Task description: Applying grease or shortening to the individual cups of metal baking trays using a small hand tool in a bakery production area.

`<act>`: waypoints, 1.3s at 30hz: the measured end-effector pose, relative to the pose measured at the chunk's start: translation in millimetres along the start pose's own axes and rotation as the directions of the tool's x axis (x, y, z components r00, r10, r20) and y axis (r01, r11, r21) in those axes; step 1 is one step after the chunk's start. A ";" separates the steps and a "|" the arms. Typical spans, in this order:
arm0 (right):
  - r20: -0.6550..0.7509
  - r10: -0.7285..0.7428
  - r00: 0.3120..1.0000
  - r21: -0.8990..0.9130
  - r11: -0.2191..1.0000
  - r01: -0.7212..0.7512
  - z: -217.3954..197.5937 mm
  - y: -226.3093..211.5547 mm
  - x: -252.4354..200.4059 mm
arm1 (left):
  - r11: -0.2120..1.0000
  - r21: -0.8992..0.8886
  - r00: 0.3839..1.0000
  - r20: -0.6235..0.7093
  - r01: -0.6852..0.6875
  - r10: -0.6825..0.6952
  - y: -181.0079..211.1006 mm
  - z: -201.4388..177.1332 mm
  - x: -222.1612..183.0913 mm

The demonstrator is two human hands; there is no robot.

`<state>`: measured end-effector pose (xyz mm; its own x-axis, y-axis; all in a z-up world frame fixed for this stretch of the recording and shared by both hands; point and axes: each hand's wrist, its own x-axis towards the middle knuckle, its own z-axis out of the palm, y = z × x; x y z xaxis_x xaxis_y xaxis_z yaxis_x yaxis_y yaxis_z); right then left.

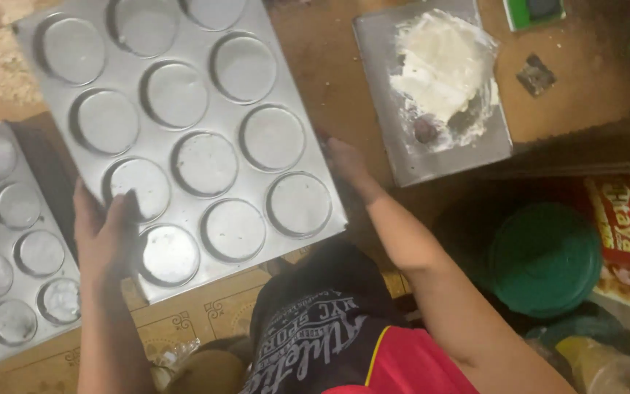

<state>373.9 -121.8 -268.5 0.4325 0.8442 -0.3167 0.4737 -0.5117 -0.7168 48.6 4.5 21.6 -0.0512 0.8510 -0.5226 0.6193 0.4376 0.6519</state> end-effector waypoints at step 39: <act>0.632 -0.397 0.665 -0.616 0.264 0.742 68.6 -358.9 -83.4 | 0.816 -0.545 0.870 0.293 -0.190 0.398 -151.8 29.5 180.4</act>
<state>115.1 2.3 -27.5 -0.3851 0.8661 -0.3187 0.9186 0.3930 -0.0419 -31.6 83.0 -187.8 0.4312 0.8291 -0.3559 0.0879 0.3540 0.9311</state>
